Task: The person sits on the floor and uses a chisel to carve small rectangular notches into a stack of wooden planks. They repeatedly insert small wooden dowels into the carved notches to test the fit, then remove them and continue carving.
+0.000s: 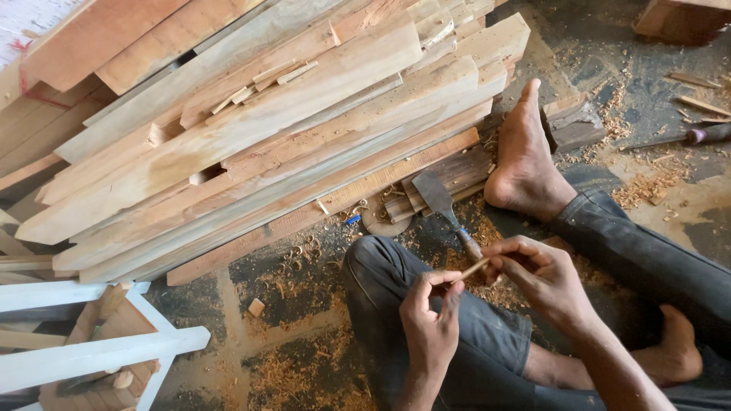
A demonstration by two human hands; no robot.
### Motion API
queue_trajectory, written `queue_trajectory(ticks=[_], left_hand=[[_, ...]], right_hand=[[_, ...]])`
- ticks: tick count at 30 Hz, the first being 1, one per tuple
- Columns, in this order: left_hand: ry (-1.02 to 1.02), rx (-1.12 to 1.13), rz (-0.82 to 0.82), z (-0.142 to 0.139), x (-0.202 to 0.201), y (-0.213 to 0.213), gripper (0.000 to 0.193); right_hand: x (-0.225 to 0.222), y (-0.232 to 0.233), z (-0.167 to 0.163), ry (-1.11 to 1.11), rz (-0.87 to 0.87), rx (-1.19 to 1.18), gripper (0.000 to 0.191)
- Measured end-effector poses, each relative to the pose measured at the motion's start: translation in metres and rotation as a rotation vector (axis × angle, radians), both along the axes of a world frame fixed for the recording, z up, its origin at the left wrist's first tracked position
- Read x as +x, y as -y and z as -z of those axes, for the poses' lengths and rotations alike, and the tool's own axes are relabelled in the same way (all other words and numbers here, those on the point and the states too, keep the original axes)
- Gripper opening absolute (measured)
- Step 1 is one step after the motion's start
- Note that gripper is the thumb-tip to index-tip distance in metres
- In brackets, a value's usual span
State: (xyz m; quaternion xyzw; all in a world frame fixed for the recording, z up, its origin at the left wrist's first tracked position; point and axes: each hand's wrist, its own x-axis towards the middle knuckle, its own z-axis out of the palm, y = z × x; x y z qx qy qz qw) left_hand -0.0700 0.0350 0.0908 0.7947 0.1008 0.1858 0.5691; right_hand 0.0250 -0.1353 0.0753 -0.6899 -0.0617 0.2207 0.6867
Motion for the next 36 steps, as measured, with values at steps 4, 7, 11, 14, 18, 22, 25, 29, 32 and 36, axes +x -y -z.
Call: queue_trajectory(ticks=[4, 7, 11, 14, 18, 22, 25, 29, 32, 36], left_hand=[[0.054, 0.275, -0.352, 0.019, 0.040, -0.015, 0.004], [-0.085, 0.209, -0.588, 0.035, 0.085, -0.028, 0.004], [-0.002, 0.328, -0.594, 0.062, 0.131, -0.034, 0.010], [-0.122, 0.289, -0.582, 0.080, 0.144, -0.032, 0.013], [-0.123, 0.351, -0.531, 0.093, 0.149, -0.027, 0.016], [-0.189, 0.437, -0.477, 0.101, 0.154, -0.023, 0.017], [-0.238, 0.386, -0.431, 0.107, 0.157, -0.023, 0.021], [-0.185, 0.464, -0.366, 0.112, 0.157, -0.024, 0.022], [-0.174, 0.467, -0.323, 0.111, 0.156, -0.023, 0.022], [-0.142, 0.484, -0.259, 0.109, 0.153, -0.022, 0.030]], right_hand=[[0.019, -0.026, 0.016, 0.260, 0.078, -0.379, 0.044], [0.024, -0.052, 0.037, 0.437, 0.024, -0.914, 0.049], [0.022, -0.062, 0.062, 0.320, -0.143, -1.034, 0.044], [0.021, -0.048, 0.069, 0.141, -0.173, -1.008, 0.040], [0.005, -0.026, 0.063, 0.056, -0.018, -0.845, 0.043], [-0.010, -0.016, 0.056, -0.039, -0.005, -0.859, 0.046], [-0.017, -0.018, 0.057, -0.018, 0.002, -0.802, 0.050], [-0.018, -0.021, 0.060, -0.013, -0.007, -0.770, 0.065], [-0.018, -0.022, 0.061, 0.032, -0.017, -0.754, 0.071], [-0.017, -0.021, 0.058, 0.041, -0.024, -0.749, 0.075]])
